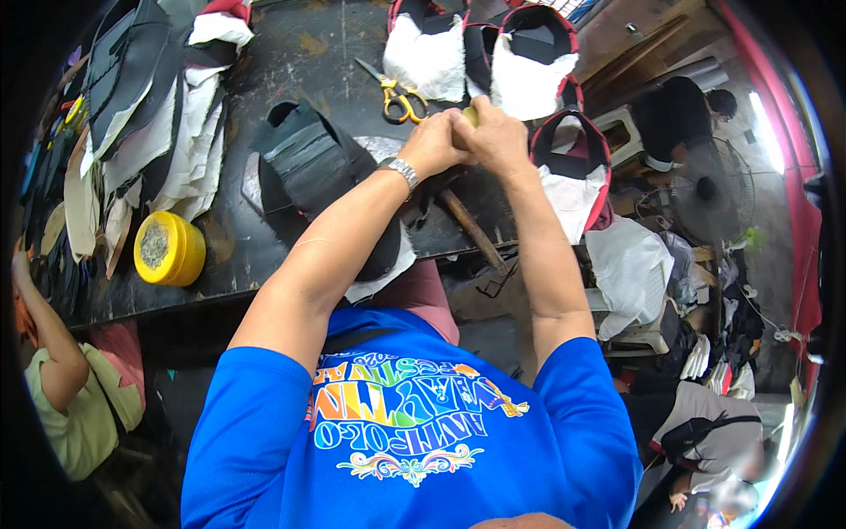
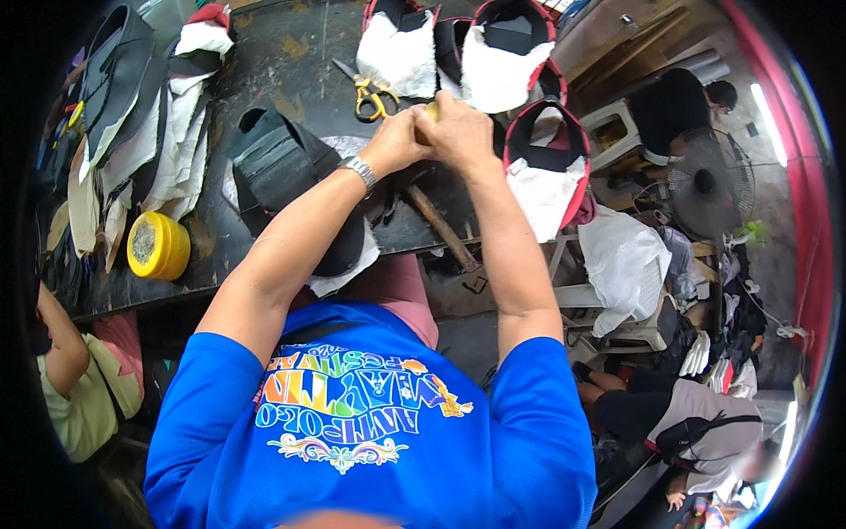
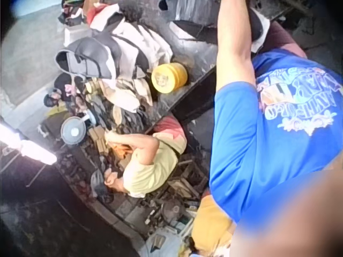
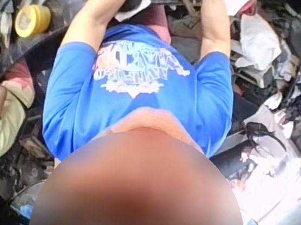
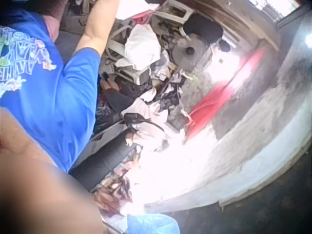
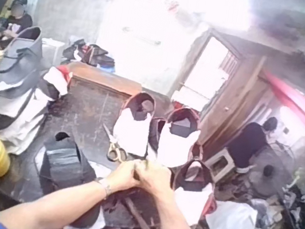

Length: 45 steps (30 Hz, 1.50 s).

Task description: The person inserts a white cloth into a black slip-on shoe, then applies a substance from a small jar to the shoe's upper and edges. They repeatedly press and smooth the treated areas with their fingers, flip the shoe to inspect the interior, and continue applying the substance to different sections.

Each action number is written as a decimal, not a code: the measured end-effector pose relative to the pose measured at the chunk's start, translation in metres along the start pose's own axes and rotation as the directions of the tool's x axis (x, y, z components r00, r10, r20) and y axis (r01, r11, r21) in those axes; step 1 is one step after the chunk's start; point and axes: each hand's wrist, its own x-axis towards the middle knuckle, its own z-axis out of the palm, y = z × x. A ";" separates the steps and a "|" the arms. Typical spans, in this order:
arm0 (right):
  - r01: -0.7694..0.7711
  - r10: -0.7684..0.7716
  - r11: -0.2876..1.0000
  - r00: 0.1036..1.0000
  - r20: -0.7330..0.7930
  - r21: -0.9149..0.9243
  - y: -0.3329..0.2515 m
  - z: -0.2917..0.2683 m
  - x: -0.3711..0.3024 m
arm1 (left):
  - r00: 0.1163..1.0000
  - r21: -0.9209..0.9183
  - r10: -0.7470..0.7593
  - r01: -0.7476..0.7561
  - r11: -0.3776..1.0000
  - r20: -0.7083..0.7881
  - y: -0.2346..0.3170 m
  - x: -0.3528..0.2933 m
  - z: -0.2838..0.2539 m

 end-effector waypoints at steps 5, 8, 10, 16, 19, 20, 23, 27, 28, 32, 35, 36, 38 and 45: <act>-0.285 0.197 0.635 0.959 0.206 0.718 0.035 0.010 -0.009 | 0.996 0.014 0.083 -0.083 0.996 -0.027 -0.005 0.000 0.001; -0.287 0.287 -0.213 0.895 0.341 0.934 0.049 0.012 -0.028 | 0.999 -0.002 0.030 -0.031 1.000 -0.026 -0.007 0.000 0.004; -0.056 0.462 -0.572 0.802 0.378 0.818 0.052 0.013 -0.045 | 0.999 0.011 0.032 -0.032 0.999 -0.044 -0.007 0.000 0.004; -0.416 0.574 0.354 0.804 0.156 0.837 0.039 0.024 -0.092 | 0.989 0.163 -0.142 0.132 0.978 0.051 0.018 -0.010 -0.007; -0.389 0.447 0.786 0.894 -0.007 0.480 0.032 0.024 -0.096 | 0.997 0.197 -0.056 0.047 0.979 0.045 0.046 -0.031 -0.035; -0.329 0.394 0.829 0.918 -0.053 0.452 0.030 0.022 -0.093 | 0.996 0.186 0.084 -0.087 0.979 0.023 0.054 -0.045 -0.050; -0.176 0.271 0.879 0.949 -0.161 0.443 0.026 0.008 -0.076 | 0.975 0.040 0.216 -0.214 0.976 -0.050 0.062 -0.106 -0.106; 0.021 0.053 0.929 0.981 -0.189 0.370 0.019 -0.012 -0.045 | 0.845 0.083 0.044 0.000 0.997 -0.533 0.040 -0.187 -0.160; 0.020 0.023 0.968 0.985 -0.168 0.250 0.016 -0.014 -0.038 | 0.809 -0.107 -0.103 0.050 0.993 -0.578 0.030 -0.196 -0.167; 0.106 -0.106 0.980 0.994 0.009 -0.169 -0.001 -0.011 -0.012 | 0.817 -0.462 -0.340 0.103 0.881 -0.466 0.003 -0.223 -0.172; 0.102 -0.051 0.963 0.977 0.206 -0.250 -0.012 -0.016 0.001 | 0.837 -0.449 -0.322 0.105 0.888 -0.442 -0.003 -0.222 -0.169; 0.077 -0.070 0.992 0.995 0.065 -0.100 -0.013 -0.021 0.002 | 0.839 -0.451 -0.330 0.115 0.885 -0.434 -0.003 -0.220 -0.169; 0.039 -0.033 0.999 0.977 -0.209 0.024 -0.015 -0.029 -0.003 | 0.840 -0.516 -0.307 0.038 0.856 -0.447 -0.002 -0.210 -0.170; -0.035 0.023 0.991 0.995 -0.092 -0.133 -0.034 -0.028 -0.054 | 0.917 0.457 0.226 -0.055 0.888 -0.329 0.017 -0.168 -0.201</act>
